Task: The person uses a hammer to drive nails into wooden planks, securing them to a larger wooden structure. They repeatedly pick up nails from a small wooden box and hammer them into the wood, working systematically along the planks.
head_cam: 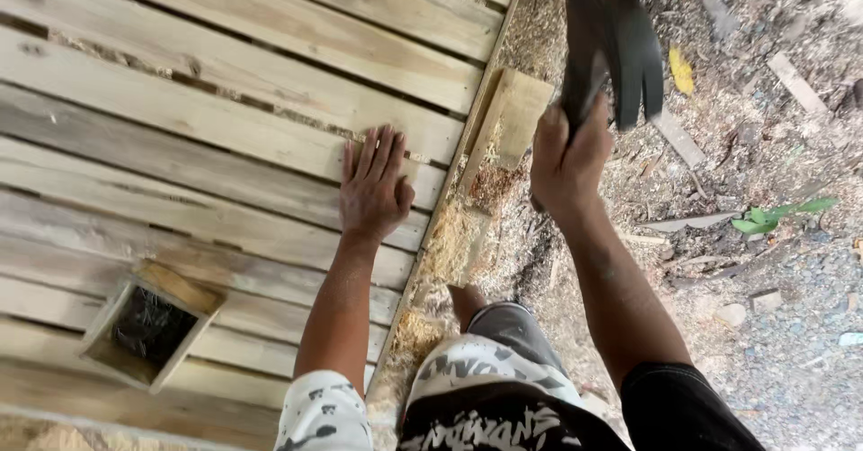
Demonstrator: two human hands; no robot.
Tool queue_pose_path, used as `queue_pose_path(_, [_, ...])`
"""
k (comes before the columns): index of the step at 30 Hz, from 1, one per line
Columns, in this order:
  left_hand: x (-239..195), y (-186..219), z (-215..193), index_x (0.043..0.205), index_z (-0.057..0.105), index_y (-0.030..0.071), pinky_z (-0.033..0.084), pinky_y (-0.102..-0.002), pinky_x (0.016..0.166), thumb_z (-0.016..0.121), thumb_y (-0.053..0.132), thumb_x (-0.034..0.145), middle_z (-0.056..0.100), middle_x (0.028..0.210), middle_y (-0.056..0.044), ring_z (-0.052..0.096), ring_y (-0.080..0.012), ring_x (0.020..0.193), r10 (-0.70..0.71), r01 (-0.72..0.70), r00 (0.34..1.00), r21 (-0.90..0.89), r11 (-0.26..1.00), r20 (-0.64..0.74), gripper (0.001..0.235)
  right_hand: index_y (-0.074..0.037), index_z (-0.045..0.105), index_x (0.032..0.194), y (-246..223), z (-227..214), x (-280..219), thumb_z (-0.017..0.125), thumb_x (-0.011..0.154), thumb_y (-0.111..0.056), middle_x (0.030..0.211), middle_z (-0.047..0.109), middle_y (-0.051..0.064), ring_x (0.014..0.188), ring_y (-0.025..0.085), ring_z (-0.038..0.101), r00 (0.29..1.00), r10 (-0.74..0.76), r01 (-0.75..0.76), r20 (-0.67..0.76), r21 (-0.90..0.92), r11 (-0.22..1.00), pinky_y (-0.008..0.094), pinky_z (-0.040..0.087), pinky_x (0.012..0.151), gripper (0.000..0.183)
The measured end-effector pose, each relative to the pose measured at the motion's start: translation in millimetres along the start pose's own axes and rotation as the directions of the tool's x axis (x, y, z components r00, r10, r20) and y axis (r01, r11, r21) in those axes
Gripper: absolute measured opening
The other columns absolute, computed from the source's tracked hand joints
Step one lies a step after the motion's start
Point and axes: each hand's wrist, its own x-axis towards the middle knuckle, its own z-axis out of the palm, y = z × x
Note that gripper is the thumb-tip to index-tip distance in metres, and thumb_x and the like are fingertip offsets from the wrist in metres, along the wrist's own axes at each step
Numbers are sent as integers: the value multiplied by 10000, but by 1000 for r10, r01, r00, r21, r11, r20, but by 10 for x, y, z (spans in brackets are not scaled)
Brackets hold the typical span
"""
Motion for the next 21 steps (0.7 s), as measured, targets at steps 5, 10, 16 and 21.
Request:
queue_pose_path(5, [-161,124,-38,1607,384,115,127,-566,1306,351,366,1059,330,1678,-94,247,-291,1583,-39,39,999,22,999,24,603,2,441,1230,-71,169,244,400,1097,-226,687,589,58,411,115,503,643,721,-585,259,-442,681,305,422,296,267])
queue_pose_path(10, [43,16,13,1598,376,127,122,-569,1282,364,367,1013,326,1673,-89,245,-281,1571,-14,14,1000,61,998,-2,633,24,444,1178,0,50,246,394,1125,-223,695,593,111,428,124,517,861,469,-419,200,-246,874,288,442,311,258])
queue_pose_path(16, [-68,35,-14,1611,370,110,143,-589,1274,396,370,1019,324,1679,-112,247,-309,1566,1,-2,1000,24,1000,21,647,14,457,1227,80,109,252,404,1088,-234,665,612,106,376,149,501,632,726,-572,271,-469,673,307,393,245,290])
queue_pose_path(21, [-17,-22,67,1613,354,114,140,-589,1294,323,387,1048,332,1686,-105,274,-317,1583,21,-20,999,17,1000,-32,628,75,452,1201,323,51,144,399,1090,-217,681,624,102,386,123,561,845,509,-465,164,-244,851,274,439,275,316])
